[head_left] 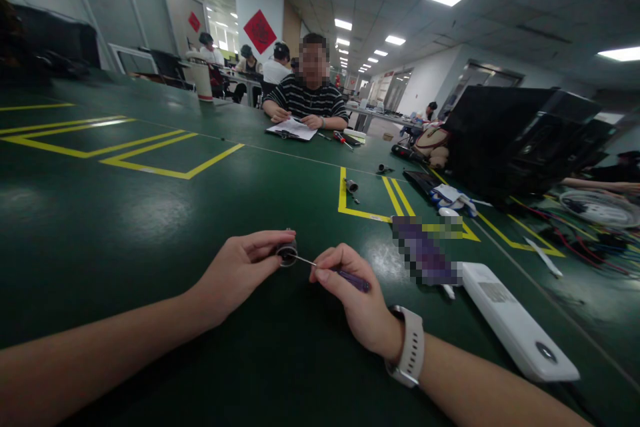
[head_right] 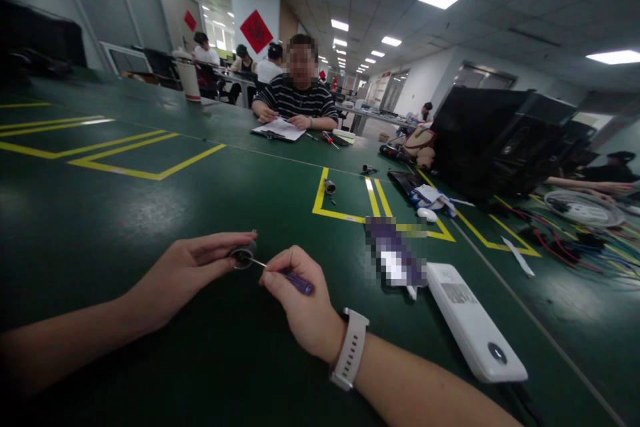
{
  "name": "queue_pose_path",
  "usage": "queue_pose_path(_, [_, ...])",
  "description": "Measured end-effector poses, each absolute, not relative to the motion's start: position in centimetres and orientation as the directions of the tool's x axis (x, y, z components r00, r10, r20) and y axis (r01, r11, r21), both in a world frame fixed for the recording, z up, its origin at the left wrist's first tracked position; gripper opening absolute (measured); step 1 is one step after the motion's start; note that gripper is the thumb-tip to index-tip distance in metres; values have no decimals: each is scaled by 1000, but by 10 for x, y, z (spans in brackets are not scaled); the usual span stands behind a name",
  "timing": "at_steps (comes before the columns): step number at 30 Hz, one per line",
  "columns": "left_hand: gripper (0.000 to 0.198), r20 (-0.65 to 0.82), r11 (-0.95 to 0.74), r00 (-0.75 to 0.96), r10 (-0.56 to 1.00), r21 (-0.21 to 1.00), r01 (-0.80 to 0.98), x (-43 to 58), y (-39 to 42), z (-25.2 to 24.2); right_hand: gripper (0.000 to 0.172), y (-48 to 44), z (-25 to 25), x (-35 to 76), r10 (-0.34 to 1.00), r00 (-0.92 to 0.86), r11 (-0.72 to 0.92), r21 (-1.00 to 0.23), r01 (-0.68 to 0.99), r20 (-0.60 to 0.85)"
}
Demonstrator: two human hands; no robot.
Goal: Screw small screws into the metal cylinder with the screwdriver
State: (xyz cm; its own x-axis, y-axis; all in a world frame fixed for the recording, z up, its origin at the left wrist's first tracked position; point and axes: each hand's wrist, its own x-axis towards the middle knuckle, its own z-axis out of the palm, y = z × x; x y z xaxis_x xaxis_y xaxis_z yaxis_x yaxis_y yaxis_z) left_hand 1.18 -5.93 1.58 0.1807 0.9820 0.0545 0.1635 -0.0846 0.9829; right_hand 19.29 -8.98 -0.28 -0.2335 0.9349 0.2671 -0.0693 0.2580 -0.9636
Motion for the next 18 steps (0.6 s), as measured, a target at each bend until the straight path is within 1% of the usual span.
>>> queue_pose_path(3, [37,30,-58,182,983,987,150,13,-59,16,3,-93,-1,192,908,-239,360,-933,24,344])
queue_pose_path(5, [34,36,-62,180,983,988,140,14,-60,15,3,-95,-2,191,877,-258,442,-891,108,404])
queue_pose_path(10, [21,52,-70,165,985,992,106,15,-60,15,12,-100,-4,189,765,-348,638,-715,287,543])
queue_pose_path(14, [18,68,-91,185,980,989,119,14,-61,13,19,-104,-2,187,679,-448,732,-582,354,581])
queue_pose_path(18, [19,94,-124,204,974,982,140,12,-60,10,19,-105,1,186,636,-495,771,-499,395,592])
